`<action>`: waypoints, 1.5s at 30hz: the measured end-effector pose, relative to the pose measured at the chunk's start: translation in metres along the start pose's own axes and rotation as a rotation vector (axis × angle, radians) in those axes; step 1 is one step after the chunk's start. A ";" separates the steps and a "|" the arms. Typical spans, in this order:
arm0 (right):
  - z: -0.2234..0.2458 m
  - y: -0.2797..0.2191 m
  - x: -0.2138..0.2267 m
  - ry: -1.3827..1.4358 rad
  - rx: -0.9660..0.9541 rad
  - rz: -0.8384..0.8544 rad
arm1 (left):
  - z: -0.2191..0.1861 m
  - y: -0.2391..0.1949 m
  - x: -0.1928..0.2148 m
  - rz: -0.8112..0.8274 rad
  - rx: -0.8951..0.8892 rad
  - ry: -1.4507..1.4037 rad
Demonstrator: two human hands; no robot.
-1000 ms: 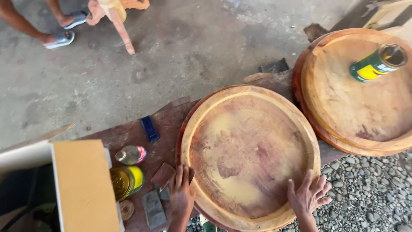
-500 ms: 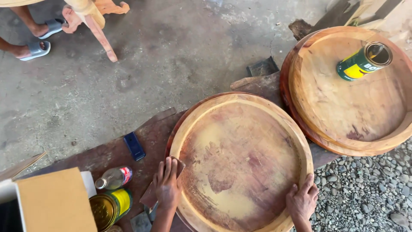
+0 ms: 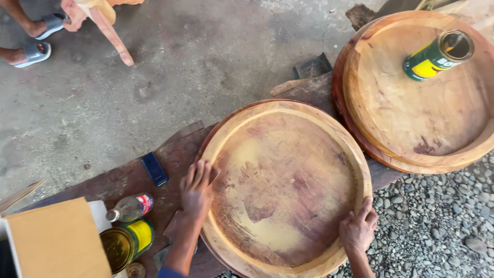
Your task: The person sands the surface of a large, round wooden bowl using a sanding block. They work methodically around the rim and the interior of the bowl, which rests on a wooden workbench.
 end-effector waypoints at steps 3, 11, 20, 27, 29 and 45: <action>0.008 0.000 0.010 0.010 0.017 -0.021 | 0.008 0.001 -0.028 0.035 0.031 0.043; 0.006 -0.003 0.003 0.012 -0.041 0.067 | -0.029 0.109 -0.047 0.046 -0.155 0.018; -0.005 0.005 -0.005 -0.038 -0.068 0.063 | -0.025 0.089 -0.052 0.035 -0.113 0.073; 0.002 -0.001 0.004 0.003 -0.030 0.047 | -0.064 0.156 -0.086 -0.026 -0.284 0.092; 0.003 -0.002 0.003 0.009 -0.037 0.036 | -0.038 0.107 -0.046 -0.013 -0.243 0.072; 0.008 -0.001 0.004 0.003 -0.014 -0.011 | -0.024 0.159 -0.066 0.032 -0.079 -0.326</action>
Point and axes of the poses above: each hand's wrist, its own y-axis towards the middle knuckle, its own x-axis out of the back of the hand, z = x × y, the point moved 10 cm from there along y, towards the middle knuckle, and after that the axes turned 8 degrees about z, right-handed, at the moved point
